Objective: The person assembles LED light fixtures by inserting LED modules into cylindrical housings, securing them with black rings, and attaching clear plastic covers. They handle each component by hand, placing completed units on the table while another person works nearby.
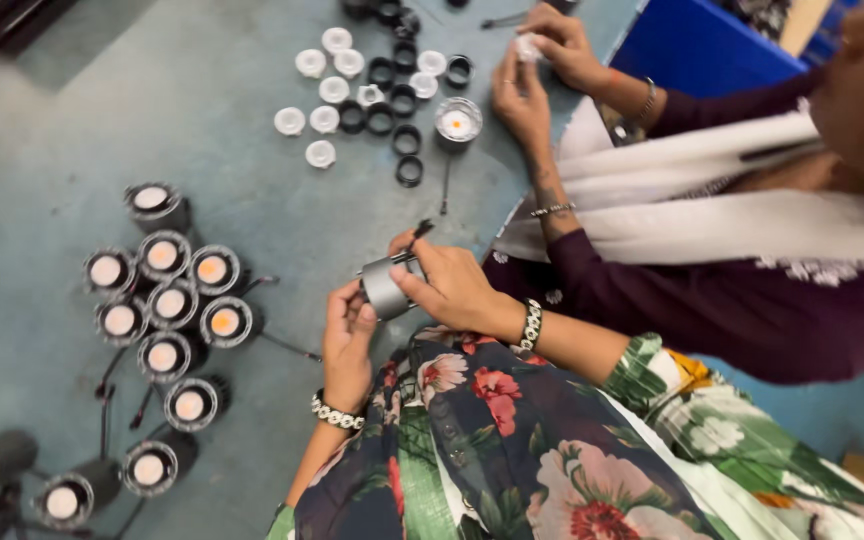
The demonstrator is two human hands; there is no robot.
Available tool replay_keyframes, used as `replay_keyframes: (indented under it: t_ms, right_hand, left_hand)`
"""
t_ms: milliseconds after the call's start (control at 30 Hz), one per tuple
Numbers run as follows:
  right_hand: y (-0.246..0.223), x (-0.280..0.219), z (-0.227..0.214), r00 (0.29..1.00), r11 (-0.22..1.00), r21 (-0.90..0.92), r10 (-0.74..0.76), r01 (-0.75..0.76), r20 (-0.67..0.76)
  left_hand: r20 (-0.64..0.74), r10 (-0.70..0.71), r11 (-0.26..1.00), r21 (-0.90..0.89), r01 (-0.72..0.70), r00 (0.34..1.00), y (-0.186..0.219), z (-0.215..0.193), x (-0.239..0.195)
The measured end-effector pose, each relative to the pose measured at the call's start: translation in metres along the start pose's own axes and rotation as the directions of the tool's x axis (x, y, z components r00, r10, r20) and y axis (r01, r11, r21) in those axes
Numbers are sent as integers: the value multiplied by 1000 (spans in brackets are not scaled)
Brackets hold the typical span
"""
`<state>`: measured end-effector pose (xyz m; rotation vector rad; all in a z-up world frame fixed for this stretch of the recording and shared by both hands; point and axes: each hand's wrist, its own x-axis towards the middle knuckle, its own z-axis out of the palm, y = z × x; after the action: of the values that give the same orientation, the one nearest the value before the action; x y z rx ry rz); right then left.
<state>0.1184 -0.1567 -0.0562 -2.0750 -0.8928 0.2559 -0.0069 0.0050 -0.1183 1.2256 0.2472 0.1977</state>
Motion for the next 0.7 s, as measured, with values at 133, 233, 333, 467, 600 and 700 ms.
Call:
replay_keyframes:
  t_ms: [133, 233, 333, 467, 600, 700]
  right_hand:
    - [0, 0, -8, 966, 964, -96, -253, 249, -41]
    - [6, -6, -13, 932, 904, -245, -363, 350, -6]
    - [11, -13, -13, 935, 917, -205, -354, 342, -27]
    - [12, -15, -10, 964, 972, -39, -234, 231, -130]
    - [11, -10, -5, 990, 998, 10, -67, 69, -123]
    - [4, -3, -2, 998, 999, -7, 33, -34, -54]
  left_hand:
    - [51, -197, 954, -222, 203, 979, 9, -10, 5]
    - [76, -290, 899, -321, 299, 954, 6, -12, 10]
    - [26, -298, 897, -334, 289, 954, 0, -5, 6]
    - [-36, -87, 980, -185, 79, 996, -3, 7, 2]
    - [-129, -4, 997, -72, -5, 992, -12, 12, 4]
    - [-228, 22, 996, -83, -42, 973, -18, 10, 7]
